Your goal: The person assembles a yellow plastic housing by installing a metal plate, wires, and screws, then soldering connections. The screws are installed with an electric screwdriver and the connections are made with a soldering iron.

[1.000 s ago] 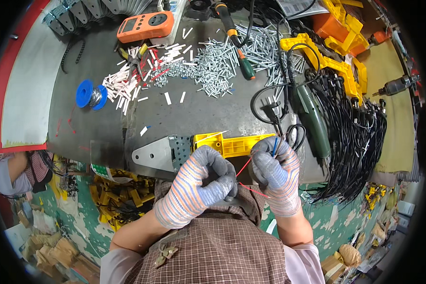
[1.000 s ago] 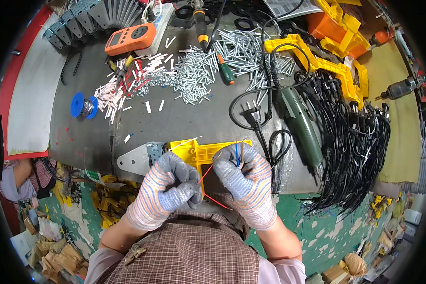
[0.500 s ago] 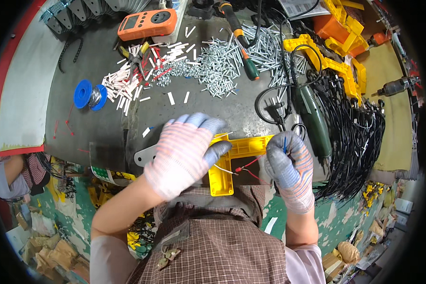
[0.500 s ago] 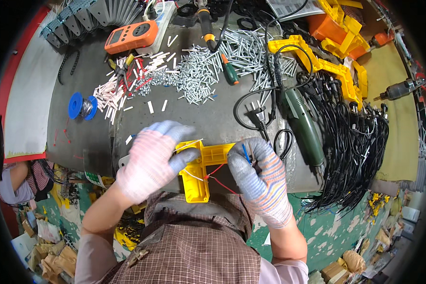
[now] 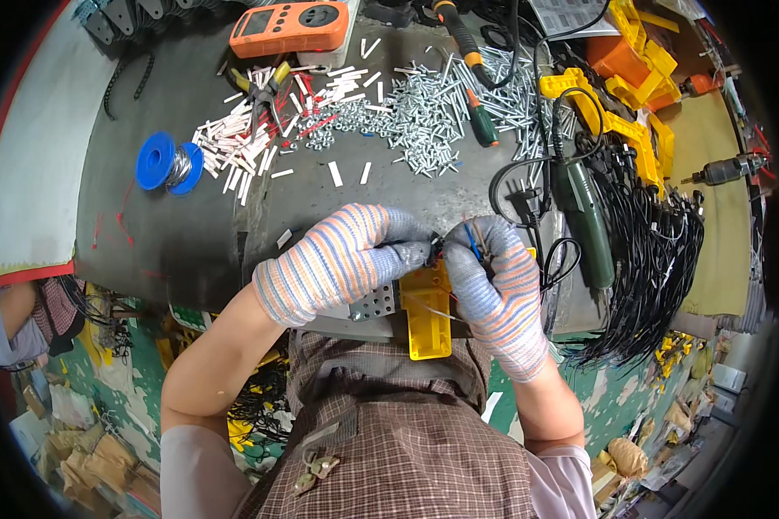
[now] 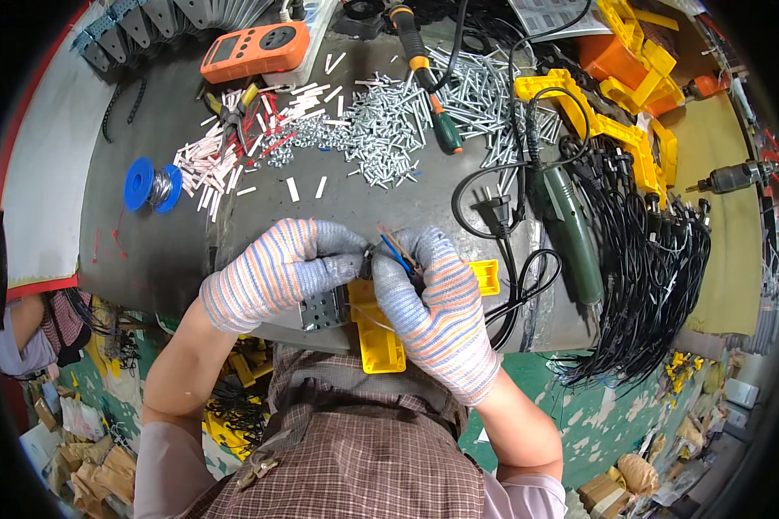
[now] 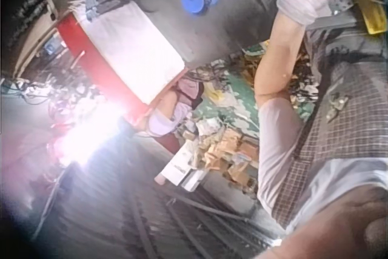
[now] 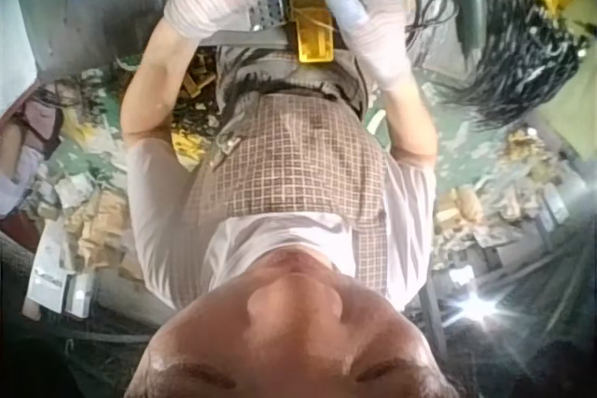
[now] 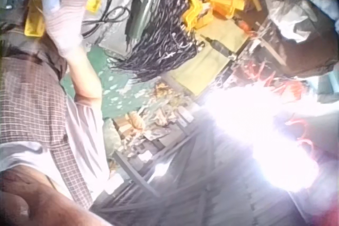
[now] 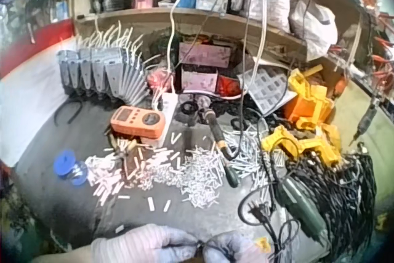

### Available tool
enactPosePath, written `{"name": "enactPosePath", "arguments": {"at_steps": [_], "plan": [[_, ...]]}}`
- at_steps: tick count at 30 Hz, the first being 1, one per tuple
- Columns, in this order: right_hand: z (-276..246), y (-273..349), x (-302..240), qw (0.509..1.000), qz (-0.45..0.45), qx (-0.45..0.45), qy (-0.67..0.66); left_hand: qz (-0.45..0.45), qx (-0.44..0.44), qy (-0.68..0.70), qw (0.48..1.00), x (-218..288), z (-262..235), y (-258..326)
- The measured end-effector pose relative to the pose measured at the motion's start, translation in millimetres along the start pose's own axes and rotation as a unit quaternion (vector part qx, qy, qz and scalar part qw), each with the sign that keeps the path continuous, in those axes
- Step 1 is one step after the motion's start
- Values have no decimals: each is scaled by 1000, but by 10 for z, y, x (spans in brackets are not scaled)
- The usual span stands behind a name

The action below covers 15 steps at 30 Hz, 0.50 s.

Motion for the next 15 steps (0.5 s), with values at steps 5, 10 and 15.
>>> {"name": "enactPosePath", "arguments": {"at_steps": [5,10,15], "plan": [[33,-14,56,999,8,25,-28,-4,-19,-11,1000,71,6,18],[2,-3,52,998,15,32,-43,15,25,-75,997,75,-5,-3],[-218,28,-110,996,-63,52,25,-20,-9,-84,996,52,38,8]]}}
Point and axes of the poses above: each hand's wrist, its own y-axis away from the middle knuckle, its own z-axis out of the palm, x = y × z, the point moved 10 cm from there along -y, towards the middle knuckle, and after that the axes turned 14 degrees about -y, right-handed, at the moved point
